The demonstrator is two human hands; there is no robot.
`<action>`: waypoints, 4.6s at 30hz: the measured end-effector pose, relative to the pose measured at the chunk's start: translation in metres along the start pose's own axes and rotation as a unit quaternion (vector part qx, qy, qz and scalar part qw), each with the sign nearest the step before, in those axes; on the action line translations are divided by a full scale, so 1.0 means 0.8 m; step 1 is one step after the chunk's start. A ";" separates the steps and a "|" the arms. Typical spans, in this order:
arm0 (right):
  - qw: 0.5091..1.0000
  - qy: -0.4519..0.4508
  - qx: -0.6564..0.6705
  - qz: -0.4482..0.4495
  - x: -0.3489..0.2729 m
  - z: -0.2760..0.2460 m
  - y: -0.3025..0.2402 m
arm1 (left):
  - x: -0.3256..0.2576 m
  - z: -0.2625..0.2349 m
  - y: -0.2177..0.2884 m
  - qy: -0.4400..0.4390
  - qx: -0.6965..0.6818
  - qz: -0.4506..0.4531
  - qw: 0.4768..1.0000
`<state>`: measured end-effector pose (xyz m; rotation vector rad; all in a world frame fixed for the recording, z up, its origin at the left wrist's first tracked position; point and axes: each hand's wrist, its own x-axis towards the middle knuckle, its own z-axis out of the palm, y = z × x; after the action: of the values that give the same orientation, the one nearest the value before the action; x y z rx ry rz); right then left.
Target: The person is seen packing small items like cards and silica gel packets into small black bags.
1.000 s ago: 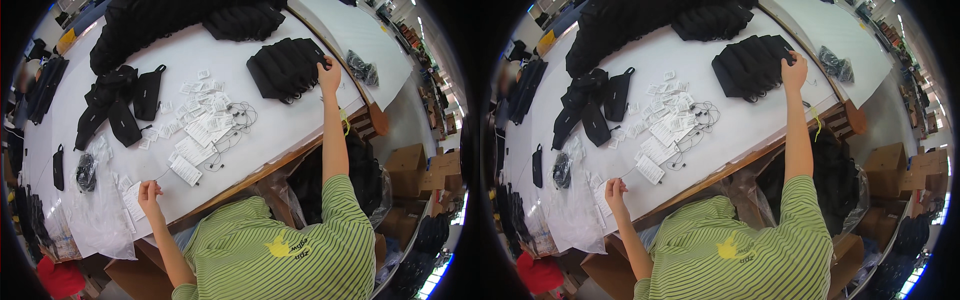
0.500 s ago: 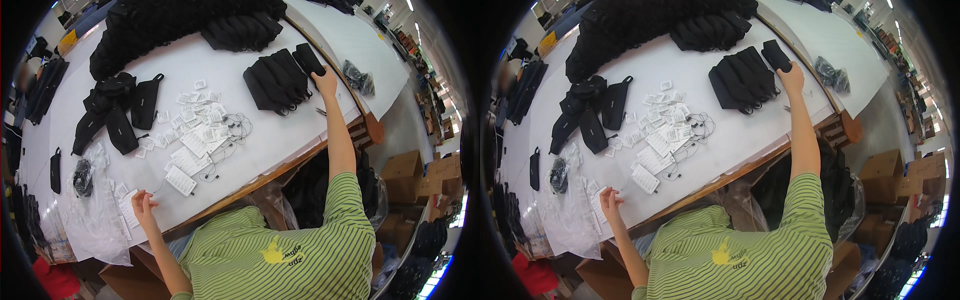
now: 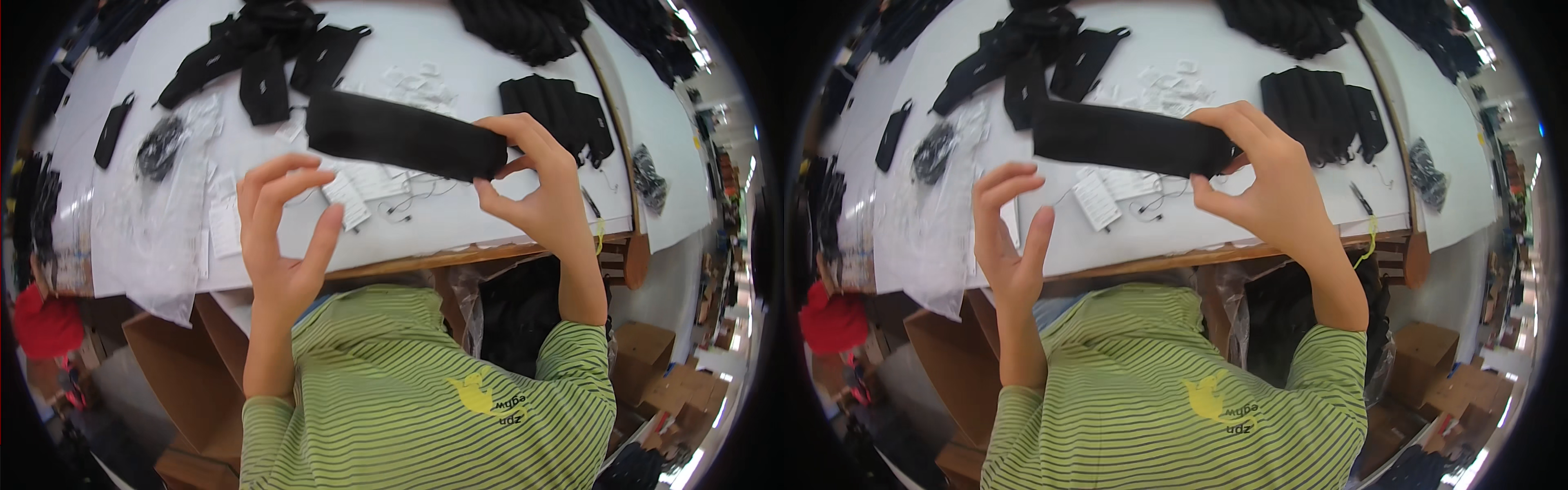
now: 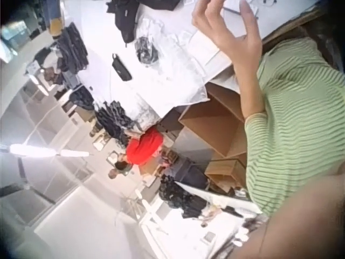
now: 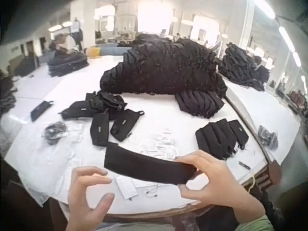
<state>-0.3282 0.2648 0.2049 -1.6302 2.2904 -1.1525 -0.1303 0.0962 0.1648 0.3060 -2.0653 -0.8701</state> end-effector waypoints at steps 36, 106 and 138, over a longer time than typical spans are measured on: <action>0.975 -0.146 0.150 -0.070 0.002 0.114 -0.080 | -0.042 -0.065 0.024 -0.083 -0.084 -0.216 0.969; 0.822 -0.137 0.439 0.335 0.190 0.323 -0.010 | 0.053 -0.503 -0.662 0.435 0.377 -0.247 0.779; 0.757 -0.044 0.579 0.300 0.093 0.243 -0.034 | 0.015 -0.198 -0.102 0.350 -0.359 -0.327 0.801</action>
<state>-0.2450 0.0979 0.1088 -0.4026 1.2337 -1.6554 -0.0202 -0.0438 0.1790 0.7941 -0.8210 -1.5825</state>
